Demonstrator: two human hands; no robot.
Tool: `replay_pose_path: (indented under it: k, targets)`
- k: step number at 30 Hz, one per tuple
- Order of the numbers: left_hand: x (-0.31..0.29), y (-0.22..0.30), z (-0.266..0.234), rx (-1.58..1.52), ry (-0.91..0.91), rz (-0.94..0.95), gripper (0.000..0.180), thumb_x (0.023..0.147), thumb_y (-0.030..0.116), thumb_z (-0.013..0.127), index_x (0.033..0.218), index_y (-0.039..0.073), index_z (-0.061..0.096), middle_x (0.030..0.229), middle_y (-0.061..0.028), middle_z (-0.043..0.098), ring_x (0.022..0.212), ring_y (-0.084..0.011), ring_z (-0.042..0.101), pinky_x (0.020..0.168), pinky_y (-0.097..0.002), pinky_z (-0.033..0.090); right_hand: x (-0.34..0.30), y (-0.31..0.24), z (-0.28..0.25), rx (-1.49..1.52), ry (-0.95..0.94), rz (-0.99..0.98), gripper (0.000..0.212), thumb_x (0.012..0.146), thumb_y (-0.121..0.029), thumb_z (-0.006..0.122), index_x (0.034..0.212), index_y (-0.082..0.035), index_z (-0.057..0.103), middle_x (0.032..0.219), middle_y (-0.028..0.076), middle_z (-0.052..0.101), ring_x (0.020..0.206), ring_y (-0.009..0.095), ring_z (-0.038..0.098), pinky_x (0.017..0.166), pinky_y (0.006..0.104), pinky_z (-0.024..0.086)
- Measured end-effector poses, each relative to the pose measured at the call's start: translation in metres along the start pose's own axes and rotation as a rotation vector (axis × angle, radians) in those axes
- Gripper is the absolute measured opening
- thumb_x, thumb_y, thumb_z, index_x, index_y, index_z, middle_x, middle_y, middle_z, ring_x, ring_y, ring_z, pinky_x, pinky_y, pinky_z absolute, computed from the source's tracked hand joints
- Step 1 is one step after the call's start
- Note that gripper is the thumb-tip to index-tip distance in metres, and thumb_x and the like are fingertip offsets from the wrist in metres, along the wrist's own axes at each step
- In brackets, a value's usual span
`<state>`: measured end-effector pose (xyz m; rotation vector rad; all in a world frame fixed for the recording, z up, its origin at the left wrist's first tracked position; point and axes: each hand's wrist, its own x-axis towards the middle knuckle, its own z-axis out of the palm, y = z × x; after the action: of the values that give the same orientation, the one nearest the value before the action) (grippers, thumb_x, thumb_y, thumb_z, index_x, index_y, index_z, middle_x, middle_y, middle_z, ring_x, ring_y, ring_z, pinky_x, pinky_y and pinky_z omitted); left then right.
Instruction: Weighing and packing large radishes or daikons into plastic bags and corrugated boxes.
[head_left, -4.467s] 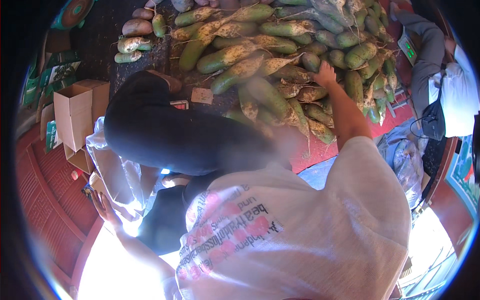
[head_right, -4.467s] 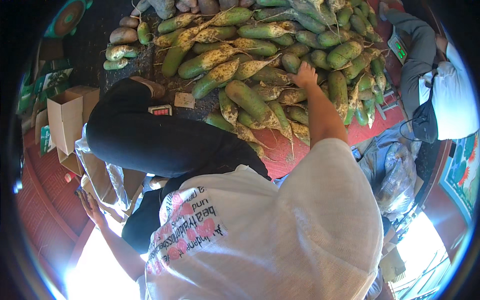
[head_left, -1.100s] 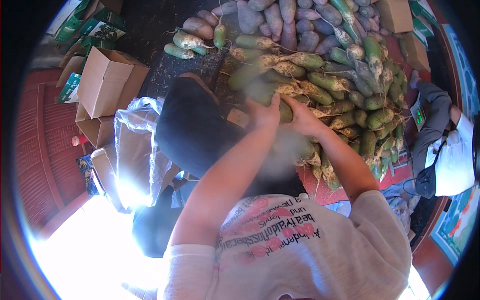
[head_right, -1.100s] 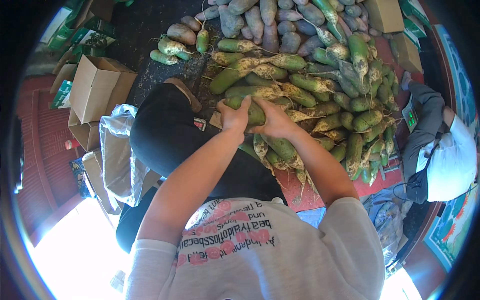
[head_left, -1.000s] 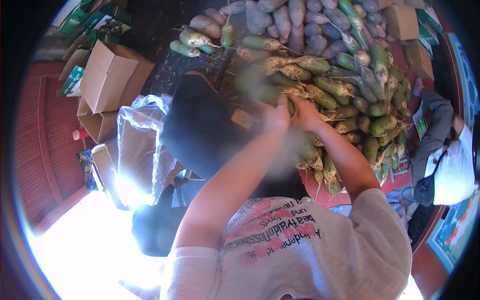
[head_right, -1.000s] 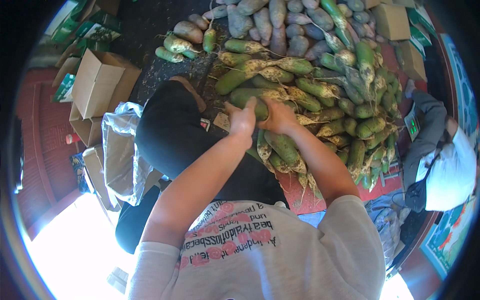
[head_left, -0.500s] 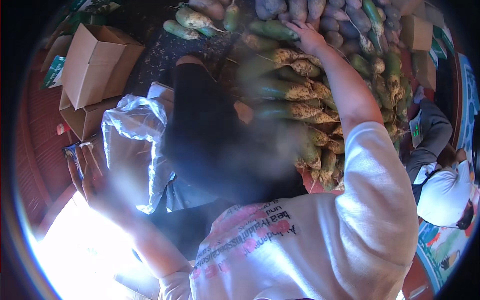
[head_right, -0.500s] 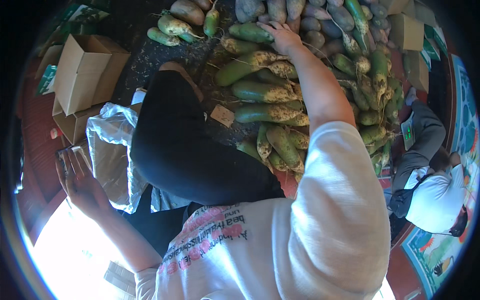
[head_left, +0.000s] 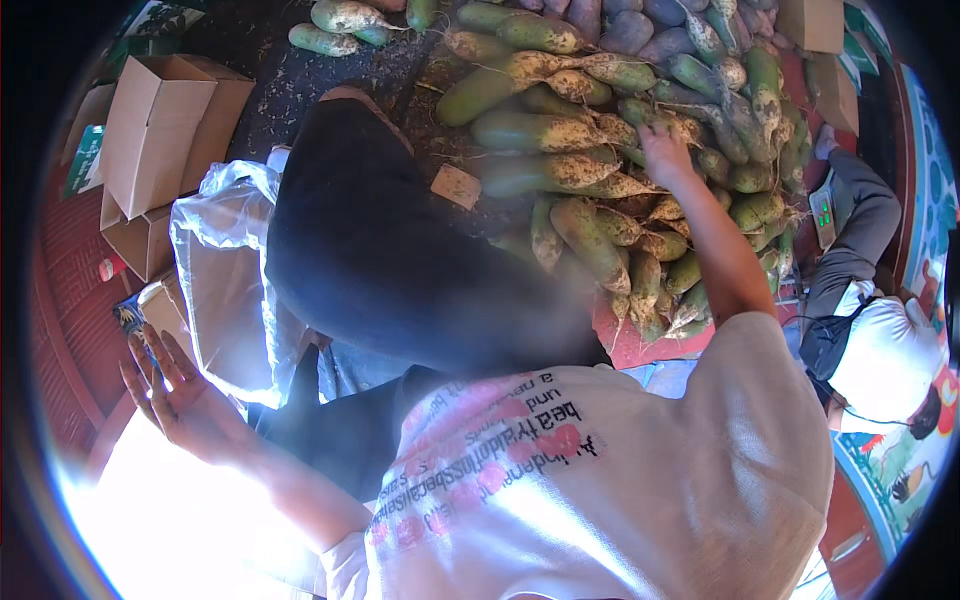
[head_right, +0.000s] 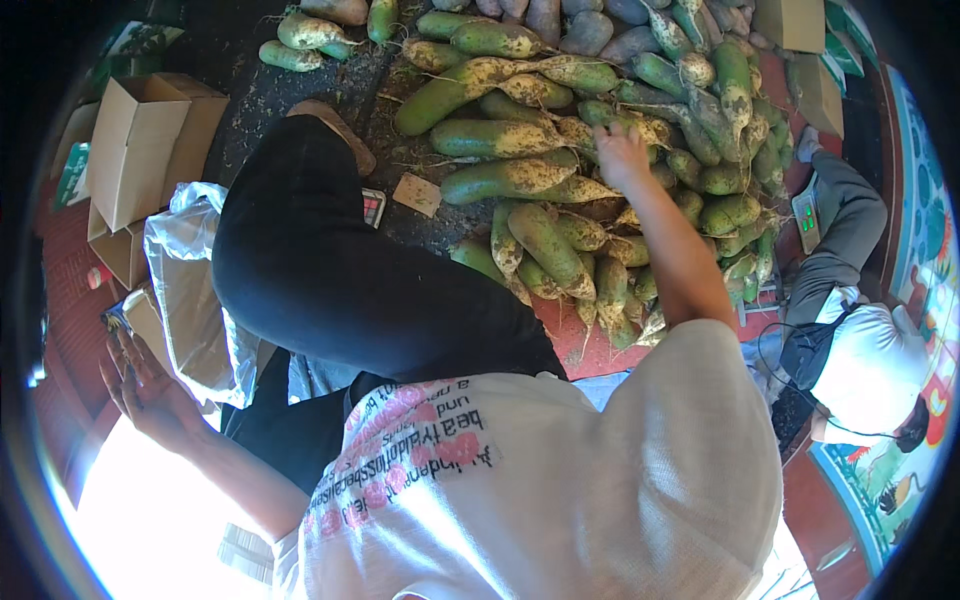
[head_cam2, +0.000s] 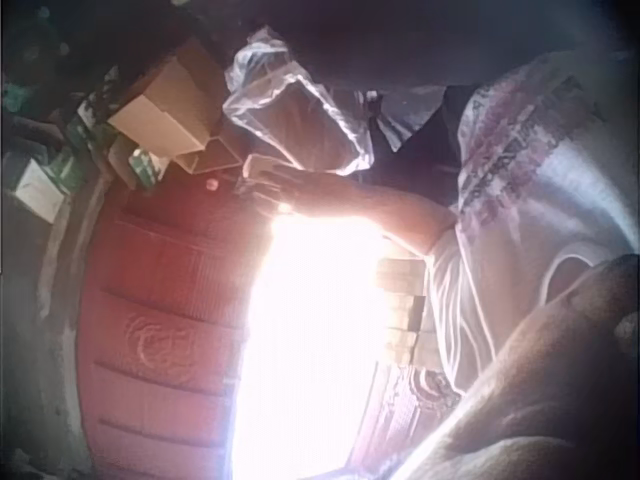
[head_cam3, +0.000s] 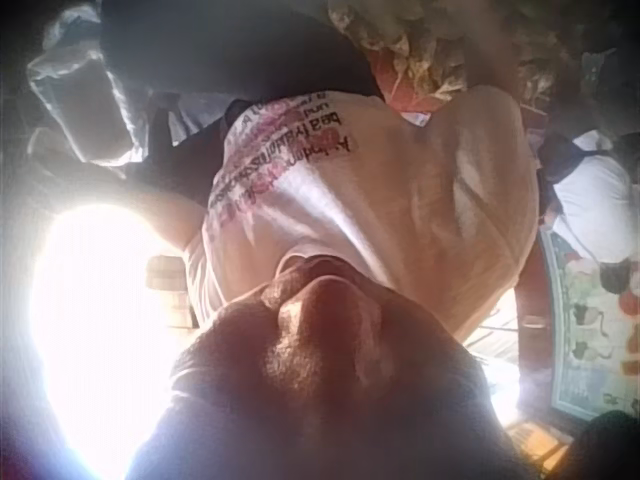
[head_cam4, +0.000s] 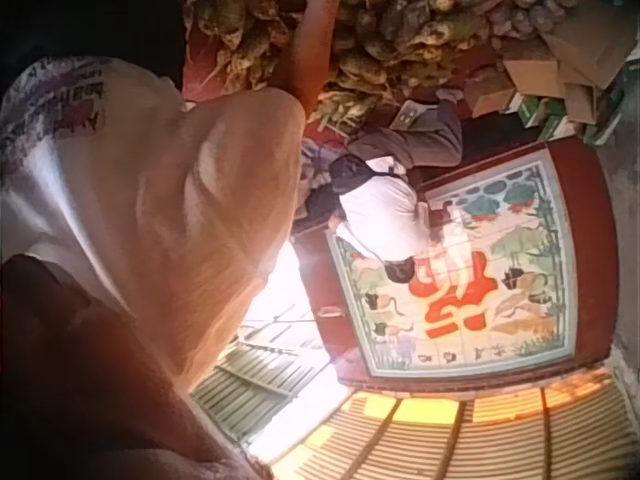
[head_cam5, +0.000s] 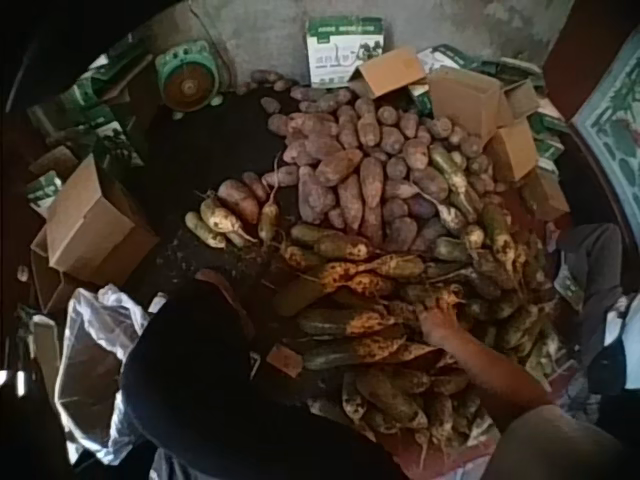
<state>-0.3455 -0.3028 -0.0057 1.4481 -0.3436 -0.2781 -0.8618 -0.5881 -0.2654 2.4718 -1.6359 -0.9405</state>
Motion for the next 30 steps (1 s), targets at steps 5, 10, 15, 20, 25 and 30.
replay_pose_path:
  k: [5,10,15,20,25,30]
  targets:
    - [-0.018,0.008,-0.025,-0.019,-0.016,0.019,0.054,0.095,-0.002,0.046,0.146,-0.007,0.028,0.15,-0.0311,0.032,0.143,-0.042,0.035,0.122,-0.0494,0.03,-0.025,-0.065,0.007,0.389,-0.119,-0.228,0.084,0.077,-0.005,0.072,0.15,-0.013,0.03,0.149,0.017,0.042,0.139,0.034,0.041,0.107,0.0488,0.044]
    - [-0.024,0.011,-0.035,-0.139,-0.024,-0.013,0.056,0.094,-0.002,0.046,0.146,-0.007,0.028,0.151,-0.0312,0.029,0.144,-0.0425,0.032,0.122,-0.0493,0.03,-0.037,-0.092,0.01,0.006,-0.105,-0.327,0.089,0.076,-0.012,0.077,0.15,-0.009,0.028,0.143,0.018,0.044,0.129,0.033,0.049,0.101,0.0462,0.047]
    - [-0.027,0.011,-0.043,0.058,0.012,0.041,0.057,0.092,-0.005,0.047,0.145,-0.008,0.028,0.154,-0.0299,0.025,0.145,-0.0427,0.029,0.122,-0.0511,0.029,-0.052,-0.051,0.036,0.564,0.027,-0.306,0.085,0.075,-0.025,0.079,0.145,-0.004,0.035,0.143,0.018,0.043,0.13,0.04,0.044,0.105,0.0461,0.043]
    - [-0.021,0.005,-0.05,0.047,0.014,0.019,0.054,0.093,-0.005,0.046,0.144,-0.008,0.03,0.155,-0.0294,0.025,0.146,-0.0421,0.028,0.122,-0.0521,0.028,-0.135,-0.074,0.068,0.767,0.221,-0.144,0.096,0.075,-0.039,0.081,0.147,-0.002,0.03,0.151,0.022,0.031,0.135,0.043,0.037,0.113,0.0484,0.034]
    - [-0.045,0.023,0.006,0.02,-0.112,0.127,0.053,0.096,-0.003,0.042,0.148,-0.005,0.029,0.155,-0.0294,0.027,0.143,-0.0422,0.033,0.12,-0.051,0.031,-0.183,-0.12,0.122,0.733,-0.021,0.212,0.107,0.072,-0.042,0.083,0.151,-0.003,0.023,0.149,0.023,0.034,0.137,0.041,0.035,0.116,0.0466,0.03]
    - [-0.093,-0.003,0.075,0.579,-0.496,0.381,0.035,0.097,0.001,0.048,0.131,-0.01,0.052,0.148,-0.0239,0.039,0.138,-0.0384,0.042,0.118,-0.0492,0.036,-0.172,-0.073,0.13,0.884,-0.299,0.075,0.105,0.074,-0.037,0.085,0.152,-0.001,0.025,0.142,0.022,0.047,0.135,0.034,0.044,0.114,0.0422,0.035]
